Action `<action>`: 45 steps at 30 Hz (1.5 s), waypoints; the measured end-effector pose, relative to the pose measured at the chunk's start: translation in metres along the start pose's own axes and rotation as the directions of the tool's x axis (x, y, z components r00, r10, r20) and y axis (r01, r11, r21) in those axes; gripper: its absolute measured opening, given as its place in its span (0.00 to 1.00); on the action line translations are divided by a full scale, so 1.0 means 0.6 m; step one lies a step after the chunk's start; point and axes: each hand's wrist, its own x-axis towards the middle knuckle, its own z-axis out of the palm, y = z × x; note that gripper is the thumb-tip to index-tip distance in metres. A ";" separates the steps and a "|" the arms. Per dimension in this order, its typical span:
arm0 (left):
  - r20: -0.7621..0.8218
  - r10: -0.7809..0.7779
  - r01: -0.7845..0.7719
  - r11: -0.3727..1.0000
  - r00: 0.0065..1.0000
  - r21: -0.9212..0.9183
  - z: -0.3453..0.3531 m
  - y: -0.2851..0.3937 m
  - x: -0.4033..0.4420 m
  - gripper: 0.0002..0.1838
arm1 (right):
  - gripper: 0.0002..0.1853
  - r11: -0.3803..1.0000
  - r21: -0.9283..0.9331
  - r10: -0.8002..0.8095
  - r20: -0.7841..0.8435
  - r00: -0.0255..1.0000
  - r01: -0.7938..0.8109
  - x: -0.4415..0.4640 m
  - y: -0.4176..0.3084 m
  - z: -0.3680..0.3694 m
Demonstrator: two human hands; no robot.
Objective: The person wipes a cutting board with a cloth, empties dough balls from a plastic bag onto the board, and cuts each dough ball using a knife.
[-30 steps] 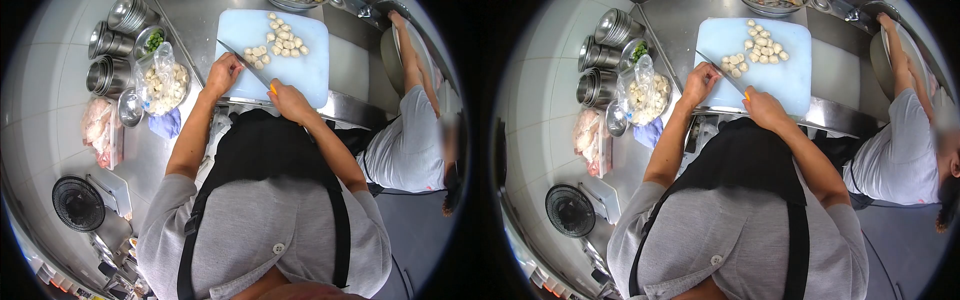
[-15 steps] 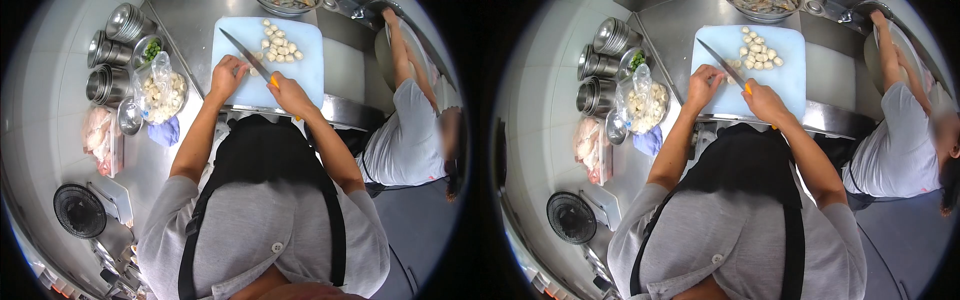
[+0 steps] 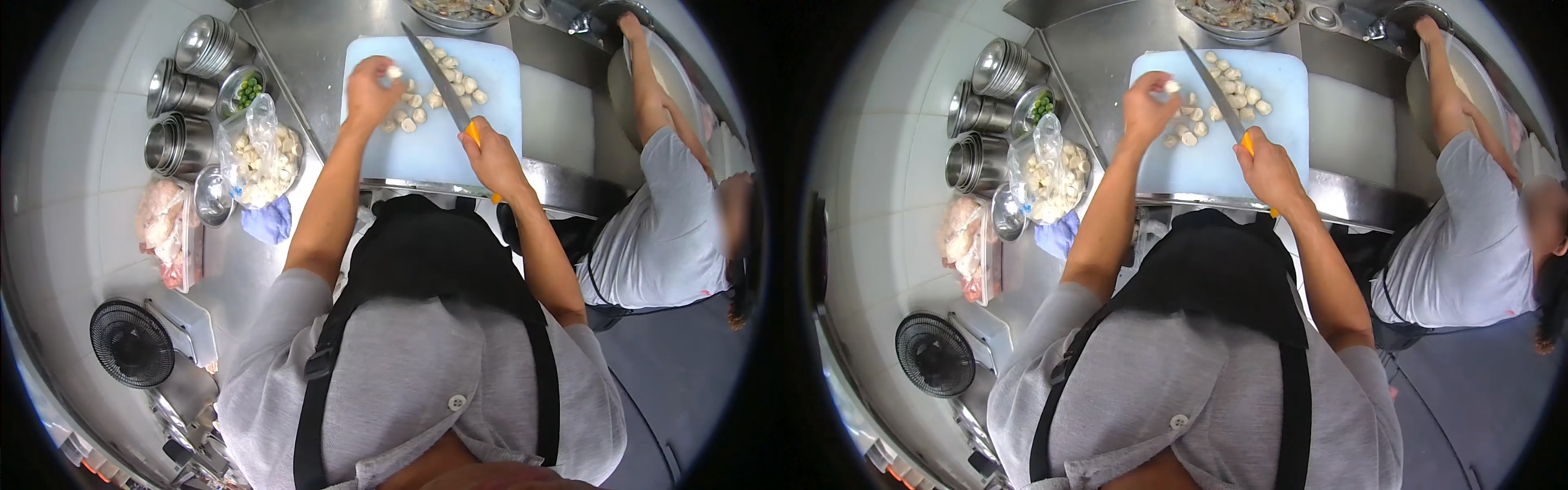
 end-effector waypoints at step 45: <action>0.213 0.063 -0.050 0.997 0.975 -0.065 -0.076 0.001 -0.126 0.03 | 0.17 0.988 -0.095 -0.098 0.220 0.971 0.122 0.049 -0.010 0.102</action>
